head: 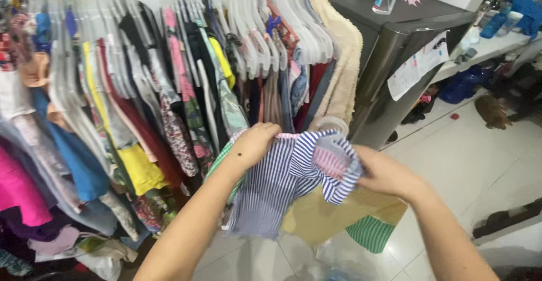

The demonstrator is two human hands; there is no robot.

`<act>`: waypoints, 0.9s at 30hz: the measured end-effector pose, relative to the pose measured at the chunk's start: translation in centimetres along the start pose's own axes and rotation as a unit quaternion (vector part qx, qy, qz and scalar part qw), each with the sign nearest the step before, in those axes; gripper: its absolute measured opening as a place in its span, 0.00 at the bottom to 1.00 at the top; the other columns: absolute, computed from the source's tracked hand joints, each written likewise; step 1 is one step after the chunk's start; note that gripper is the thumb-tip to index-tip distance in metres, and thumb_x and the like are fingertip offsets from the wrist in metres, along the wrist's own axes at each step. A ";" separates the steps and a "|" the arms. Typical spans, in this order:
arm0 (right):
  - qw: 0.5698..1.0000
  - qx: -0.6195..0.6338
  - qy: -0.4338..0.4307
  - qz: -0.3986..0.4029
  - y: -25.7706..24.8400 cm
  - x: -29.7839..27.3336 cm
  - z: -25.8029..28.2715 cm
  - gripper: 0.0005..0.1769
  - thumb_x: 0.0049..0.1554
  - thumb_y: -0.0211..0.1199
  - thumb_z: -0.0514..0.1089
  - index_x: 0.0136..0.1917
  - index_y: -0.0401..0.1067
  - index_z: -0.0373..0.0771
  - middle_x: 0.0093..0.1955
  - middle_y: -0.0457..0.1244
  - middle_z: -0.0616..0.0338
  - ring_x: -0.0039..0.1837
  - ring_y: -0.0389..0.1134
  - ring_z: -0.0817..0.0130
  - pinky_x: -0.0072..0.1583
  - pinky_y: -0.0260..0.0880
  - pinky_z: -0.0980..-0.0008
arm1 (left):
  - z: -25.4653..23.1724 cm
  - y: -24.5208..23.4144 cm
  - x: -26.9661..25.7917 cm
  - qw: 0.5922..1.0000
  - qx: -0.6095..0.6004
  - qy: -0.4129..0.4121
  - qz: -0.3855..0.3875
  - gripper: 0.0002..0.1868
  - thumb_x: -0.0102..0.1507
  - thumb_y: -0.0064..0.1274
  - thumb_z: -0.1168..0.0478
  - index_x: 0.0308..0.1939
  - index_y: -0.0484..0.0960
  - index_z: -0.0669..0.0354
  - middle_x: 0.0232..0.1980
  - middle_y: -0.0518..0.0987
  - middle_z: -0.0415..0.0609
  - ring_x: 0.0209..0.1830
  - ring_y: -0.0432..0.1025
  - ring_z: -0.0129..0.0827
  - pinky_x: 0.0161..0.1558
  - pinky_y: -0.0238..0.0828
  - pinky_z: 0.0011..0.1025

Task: The person picks up various pieces of clothing from a pile on a chair, including a pink top, a multi-colored striped shirt, and patterned shorts. They place each item onto a hanger or clip hanger and then hang it on a nearby clothing rack.

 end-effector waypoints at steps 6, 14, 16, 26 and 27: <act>0.980 0.088 0.158 -0.079 2.5 0.4 -6.9 0.30 0.51 0.56 0.33 0.68 0.66 0.39 0.56 0.70 0.46 0.56 0.74 0.56 0.58 0.71 0.63 | -0.2 0.4 2.3 0.996 -0.027 -0.041 0.072 0.11 0.57 0.57 0.65 0.44 0.79 0.60 0.43 0.80 0.54 0.50 0.74 0.48 0.52 0.70 0.42; 0.933 -0.094 0.212 -0.274 -5.5 -2.6 -10.1 0.28 0.46 0.68 0.46 0.61 0.72 0.40 0.47 0.70 0.48 0.48 0.71 0.51 0.50 0.70 0.57 | 7.0 -16.4 9.0 0.986 0.140 -0.095 -0.011 0.10 0.64 0.60 0.55 0.44 0.85 0.55 0.41 0.83 0.56 0.43 0.78 0.50 0.48 0.74 0.45; 0.929 -0.078 0.226 -0.282 -6.9 -3.7 -10.4 0.23 0.49 0.65 0.44 0.58 0.74 0.39 0.44 0.69 0.49 0.44 0.71 0.56 0.49 0.69 0.59 | 7.9 -20.1 9.7 0.982 0.148 -0.075 -0.091 0.11 0.67 0.57 0.59 0.53 0.82 0.55 0.42 0.83 0.58 0.44 0.77 0.54 0.47 0.73 0.48; 0.955 0.034 0.102 -0.278 -8.3 2.0 -10.6 0.22 0.43 0.63 0.38 0.53 0.74 0.33 0.36 0.65 0.62 0.38 0.63 0.76 0.42 0.63 0.71 | 23.6 -26.1 9.8 0.901 0.158 -0.396 -0.082 0.34 0.66 0.60 0.44 0.66 0.74 0.68 0.64 0.77 0.70 0.65 0.72 0.60 0.66 0.67 0.47; 0.956 0.048 0.099 -0.273 -7.9 2.8 -10.7 0.23 0.43 0.64 0.38 0.53 0.74 0.33 0.36 0.65 0.63 0.39 0.62 0.76 0.42 0.62 0.71 | 24.9 -25.6 10.2 0.904 0.120 -0.395 -0.114 0.43 0.63 0.63 0.44 0.68 0.63 0.72 0.64 0.75 0.73 0.65 0.70 0.61 0.65 0.66 0.45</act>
Point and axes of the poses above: each hand's wrist, its own x-axis towards the middle knuckle, its own y-axis out of the palm, z = x × y, the point moved 8 cm from there along x, towards the middle knuckle
